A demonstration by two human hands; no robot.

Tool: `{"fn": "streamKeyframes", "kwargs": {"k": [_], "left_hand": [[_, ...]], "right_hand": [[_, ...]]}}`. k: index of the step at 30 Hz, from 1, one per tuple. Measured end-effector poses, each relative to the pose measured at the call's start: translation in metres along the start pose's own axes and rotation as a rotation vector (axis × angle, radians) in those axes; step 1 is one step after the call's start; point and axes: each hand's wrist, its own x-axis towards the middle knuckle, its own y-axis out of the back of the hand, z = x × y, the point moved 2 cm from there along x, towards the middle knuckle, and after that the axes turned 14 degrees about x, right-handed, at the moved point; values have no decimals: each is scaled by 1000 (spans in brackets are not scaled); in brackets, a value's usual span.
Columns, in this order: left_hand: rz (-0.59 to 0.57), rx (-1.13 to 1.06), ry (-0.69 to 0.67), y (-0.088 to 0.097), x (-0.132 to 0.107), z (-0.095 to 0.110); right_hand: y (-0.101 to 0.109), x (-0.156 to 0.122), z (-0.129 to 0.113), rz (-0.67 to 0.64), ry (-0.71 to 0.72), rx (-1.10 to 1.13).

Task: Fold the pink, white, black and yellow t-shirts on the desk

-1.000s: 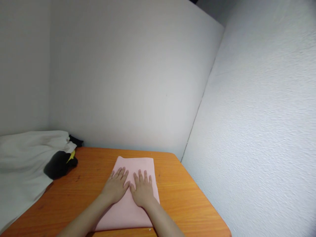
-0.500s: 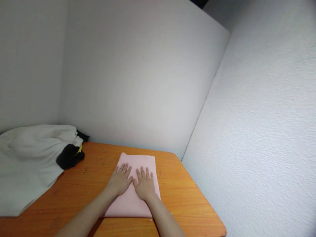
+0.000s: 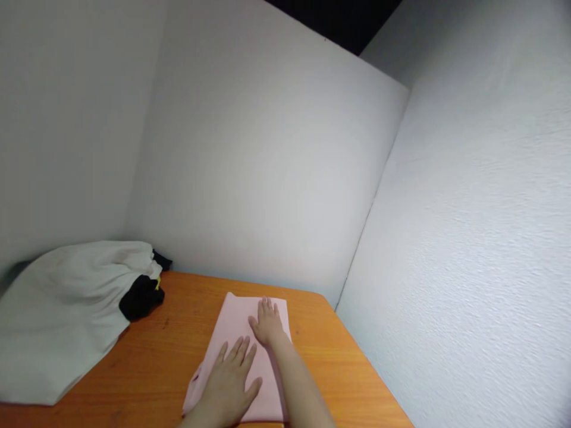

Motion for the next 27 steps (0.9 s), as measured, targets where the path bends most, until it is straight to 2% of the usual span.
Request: {"fn": "streamKeyframes", "kwargs": {"k": [7,14,18,21,24,27], "left_hand": [[-40,-48,-2,-8,6,-4],[-29,-38,24,2,4,2],[-29,1,78,11,-4,10],[7,30,133,10,-13,14],[45,57,187,4,-25,20],[47,71,216,-1,-40,30]], "right_hand": [[-24,18,24,17,-47,20],[-14,11,15,99,-74,10],[-2,-16,-3,207,-145,-19],[7,-48,-10,257,-237,-22],[18,-83,-8,284,-353,-12],[28,-110,-1,258,-439,25]]}}
